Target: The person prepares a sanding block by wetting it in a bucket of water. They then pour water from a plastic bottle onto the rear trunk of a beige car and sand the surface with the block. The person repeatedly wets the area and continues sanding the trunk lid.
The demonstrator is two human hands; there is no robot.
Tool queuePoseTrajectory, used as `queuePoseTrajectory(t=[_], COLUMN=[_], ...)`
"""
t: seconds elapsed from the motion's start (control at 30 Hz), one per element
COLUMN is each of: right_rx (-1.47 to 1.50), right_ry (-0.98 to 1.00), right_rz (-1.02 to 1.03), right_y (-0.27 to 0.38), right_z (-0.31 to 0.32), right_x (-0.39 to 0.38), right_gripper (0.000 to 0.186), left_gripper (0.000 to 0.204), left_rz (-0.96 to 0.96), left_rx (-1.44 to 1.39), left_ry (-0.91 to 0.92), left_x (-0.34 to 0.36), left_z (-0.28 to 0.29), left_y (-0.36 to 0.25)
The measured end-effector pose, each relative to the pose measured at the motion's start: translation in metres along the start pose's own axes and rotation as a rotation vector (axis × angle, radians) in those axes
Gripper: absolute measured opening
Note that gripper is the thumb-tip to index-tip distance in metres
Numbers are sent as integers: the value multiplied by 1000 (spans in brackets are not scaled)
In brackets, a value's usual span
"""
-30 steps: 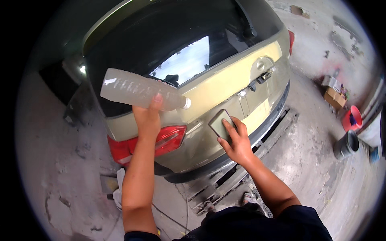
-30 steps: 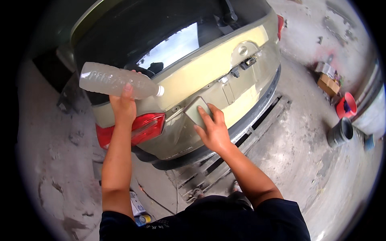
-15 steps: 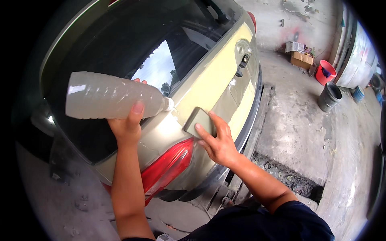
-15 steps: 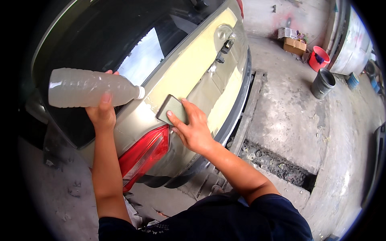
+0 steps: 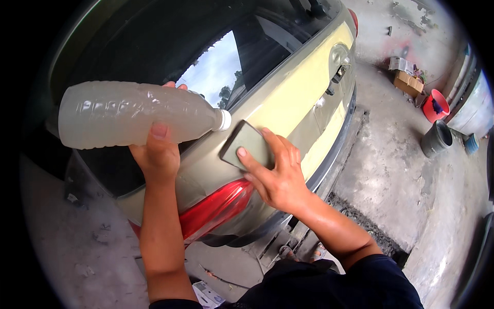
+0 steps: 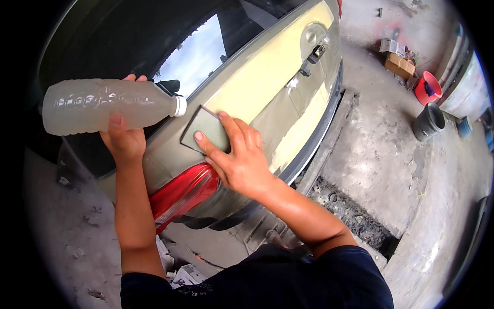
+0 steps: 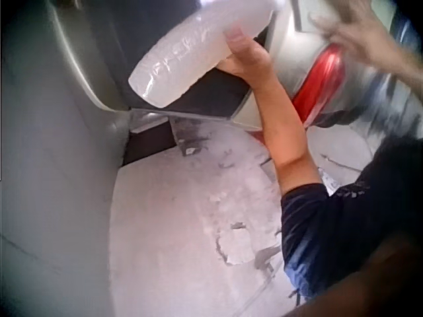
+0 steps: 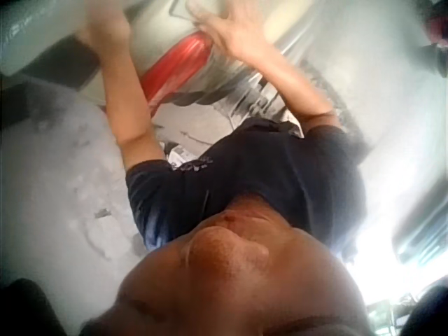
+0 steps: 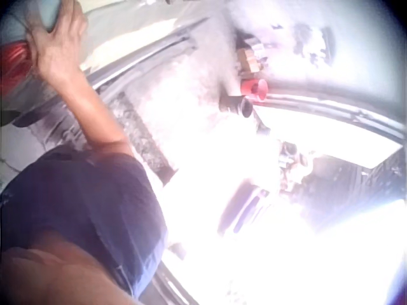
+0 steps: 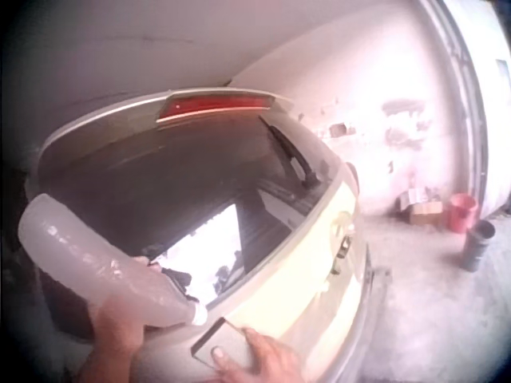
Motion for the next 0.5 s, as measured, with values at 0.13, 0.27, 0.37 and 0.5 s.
queuePoseTrajectory(t=[0.13, 0.27, 0.37, 0.5], right_rx=[32, 5, 32, 13], right_ry=[-9, 8, -1, 4], right_rz=[-8, 32, 61, 43], right_y=[-17, -4, 0, -30], right_z=[-3, -2, -3, -5], right_x=[-38, -7, -8, -48], right_gripper=[62, 63, 62, 58], left_gripper=[67, 67, 67, 66], left_rz=[-16, 9, 0, -25], left_rx=[-5, 9, 25, 8], left_ry=[-14, 7, -3, 4], left_x=[4, 2, 1, 4], left_z=[3, -6, 2, -2], left_y=[-8, -4, -5, -2])
Point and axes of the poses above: each hand's wrist, its own x-axis towards the middle knuckle, its own z-axis out of the back of the hand, y = z × x, the point moved 8 cm from there along x, towards the middle knuckle, and after that the axes turned 12 degrees about -x, right-handed, at the moved point
